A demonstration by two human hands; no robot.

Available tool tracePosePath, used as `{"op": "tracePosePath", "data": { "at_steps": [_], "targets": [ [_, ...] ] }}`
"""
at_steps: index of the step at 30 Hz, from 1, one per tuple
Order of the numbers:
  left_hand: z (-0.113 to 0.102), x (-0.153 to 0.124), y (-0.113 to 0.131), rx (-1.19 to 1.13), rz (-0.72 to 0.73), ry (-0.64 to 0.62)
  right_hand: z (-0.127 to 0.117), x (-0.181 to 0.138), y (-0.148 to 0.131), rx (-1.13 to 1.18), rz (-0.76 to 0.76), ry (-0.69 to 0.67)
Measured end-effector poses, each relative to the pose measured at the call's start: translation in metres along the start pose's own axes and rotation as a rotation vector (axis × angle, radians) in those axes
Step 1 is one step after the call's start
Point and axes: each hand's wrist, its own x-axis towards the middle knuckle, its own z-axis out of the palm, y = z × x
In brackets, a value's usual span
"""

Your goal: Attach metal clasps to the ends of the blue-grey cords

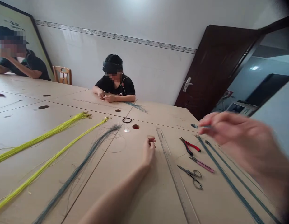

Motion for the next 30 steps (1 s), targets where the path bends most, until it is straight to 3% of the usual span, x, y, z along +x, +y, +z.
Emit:
{"op": "tracePosePath", "data": {
  "at_steps": [2,4,9,15,21,30],
  "targets": [
    [0.003,-0.005,0.008,-0.026,0.029,0.006,0.014,-0.027,0.020,0.048,0.131,-0.091],
    [0.006,-0.015,0.023,-0.068,0.070,-0.014,0.028,-0.041,0.040,0.064,0.167,-0.127],
    [0.011,-0.062,0.064,-0.214,0.094,-0.287,0.038,-0.054,0.079,0.123,0.206,-0.083],
    [0.013,-0.095,0.060,-0.252,-0.088,-0.550,0.040,-0.079,0.108,0.251,0.301,-0.118],
    [0.010,-0.097,0.053,-0.171,-0.162,-0.545,0.045,-0.092,0.121,0.361,0.389,-0.163],
    [0.009,-0.098,0.055,0.001,-0.146,-0.476,0.047,-0.093,0.119,0.479,0.443,-0.200]
  ]
}}
